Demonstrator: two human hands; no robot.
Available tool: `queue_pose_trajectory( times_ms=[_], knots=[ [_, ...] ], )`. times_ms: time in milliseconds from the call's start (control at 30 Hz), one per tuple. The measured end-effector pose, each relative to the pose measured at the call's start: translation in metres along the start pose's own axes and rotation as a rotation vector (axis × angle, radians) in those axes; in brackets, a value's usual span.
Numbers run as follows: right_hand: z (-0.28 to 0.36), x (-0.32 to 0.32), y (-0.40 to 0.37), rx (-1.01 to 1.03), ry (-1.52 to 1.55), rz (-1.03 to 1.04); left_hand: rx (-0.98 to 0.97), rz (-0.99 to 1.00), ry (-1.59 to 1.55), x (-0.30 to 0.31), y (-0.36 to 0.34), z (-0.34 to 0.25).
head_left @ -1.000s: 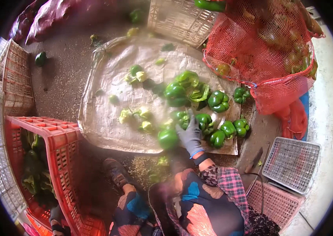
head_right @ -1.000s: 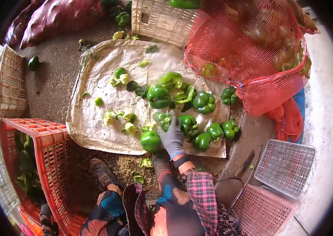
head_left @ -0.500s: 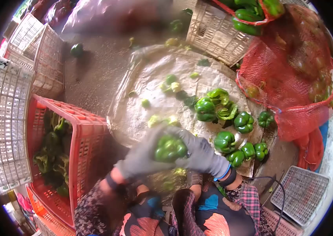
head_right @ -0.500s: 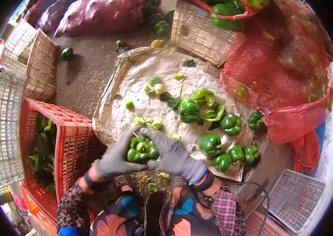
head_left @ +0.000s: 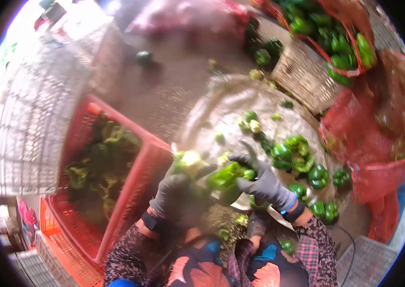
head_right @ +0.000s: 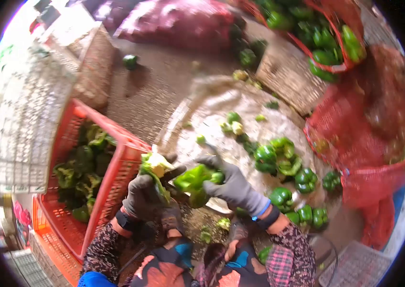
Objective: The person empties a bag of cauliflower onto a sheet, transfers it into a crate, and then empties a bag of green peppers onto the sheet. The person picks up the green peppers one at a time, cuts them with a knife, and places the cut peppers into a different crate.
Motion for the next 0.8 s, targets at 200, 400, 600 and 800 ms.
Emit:
queue_pose_trajectory(
  times_ms=[200, 400, 600, 800],
  knots=[
    [0.135, -0.124, 0.072, 0.457, 0.095, 0.0, -0.623, -0.28, 0.519, 0.005, -0.123, -0.146],
    [0.169, -0.277, 0.116, 0.078, -0.28, 0.562, -0.769, -0.479, 0.97, 0.052, -0.172, -0.186],
    [0.059, -0.275, 0.119, 0.144, -0.405, 0.526, -0.903, -0.411, 1.403, 0.048, -0.151, -0.17],
    [0.064, -0.237, 0.094, 0.359, -0.147, 0.442, -0.812, -0.264, 1.467, 0.015, -0.126, -0.153]
  ],
)
Point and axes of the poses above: each hand's wrist, its own y-axis towards the middle knuckle, its own x-axis out of the back of the hand, z = x × y, the point moved 6 cm from there along y, towards the middle knuckle, and after that the axes turned 9 degrees about y, right-handed, at the moved point
